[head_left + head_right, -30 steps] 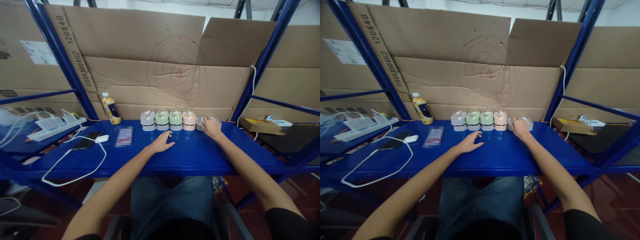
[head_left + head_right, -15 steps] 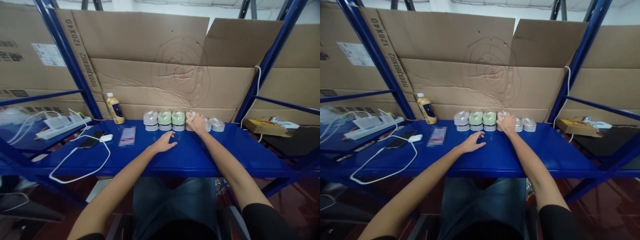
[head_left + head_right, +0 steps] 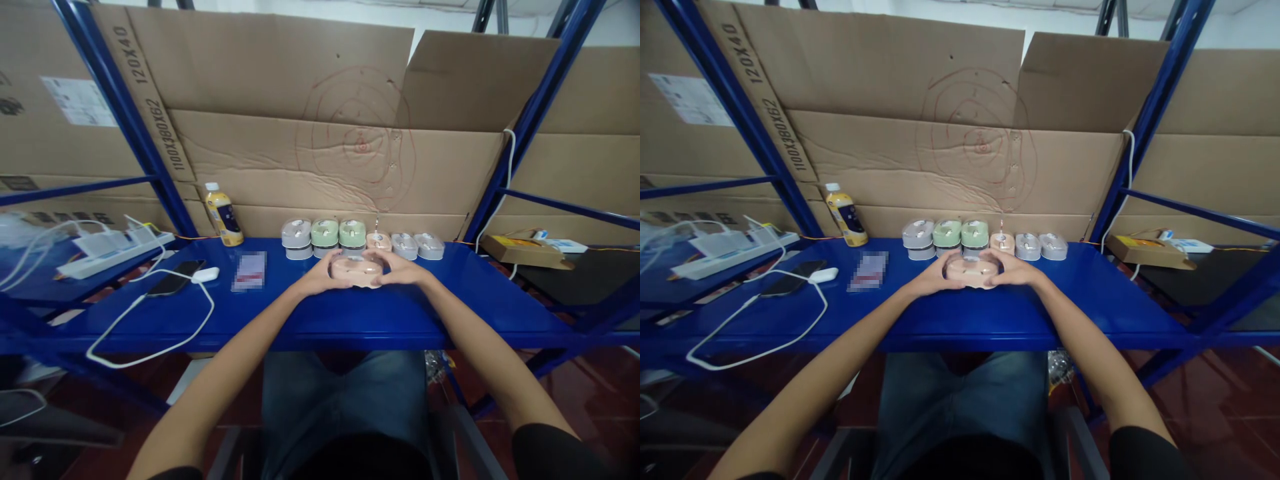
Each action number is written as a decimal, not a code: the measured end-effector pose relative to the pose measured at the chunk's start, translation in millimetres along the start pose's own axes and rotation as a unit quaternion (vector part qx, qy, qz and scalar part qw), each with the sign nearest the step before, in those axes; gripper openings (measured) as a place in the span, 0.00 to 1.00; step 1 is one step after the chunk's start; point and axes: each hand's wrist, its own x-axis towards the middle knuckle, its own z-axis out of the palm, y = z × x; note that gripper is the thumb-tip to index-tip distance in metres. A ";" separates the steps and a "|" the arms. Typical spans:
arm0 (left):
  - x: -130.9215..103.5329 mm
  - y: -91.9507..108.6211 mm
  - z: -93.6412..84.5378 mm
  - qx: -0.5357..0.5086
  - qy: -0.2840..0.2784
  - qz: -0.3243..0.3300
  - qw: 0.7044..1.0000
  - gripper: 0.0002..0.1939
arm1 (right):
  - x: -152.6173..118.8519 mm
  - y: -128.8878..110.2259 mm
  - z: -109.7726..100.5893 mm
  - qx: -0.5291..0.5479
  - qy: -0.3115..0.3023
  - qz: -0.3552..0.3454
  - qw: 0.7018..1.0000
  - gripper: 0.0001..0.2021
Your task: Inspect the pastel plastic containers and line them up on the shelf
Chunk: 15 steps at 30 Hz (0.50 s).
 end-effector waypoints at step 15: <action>-6.7 -0.4 3.1 0.175 -0.007 0.018 0.984 0.59 | 10.9 -15.9 32.2 -0.163 0.087 -0.025 0.982 0.43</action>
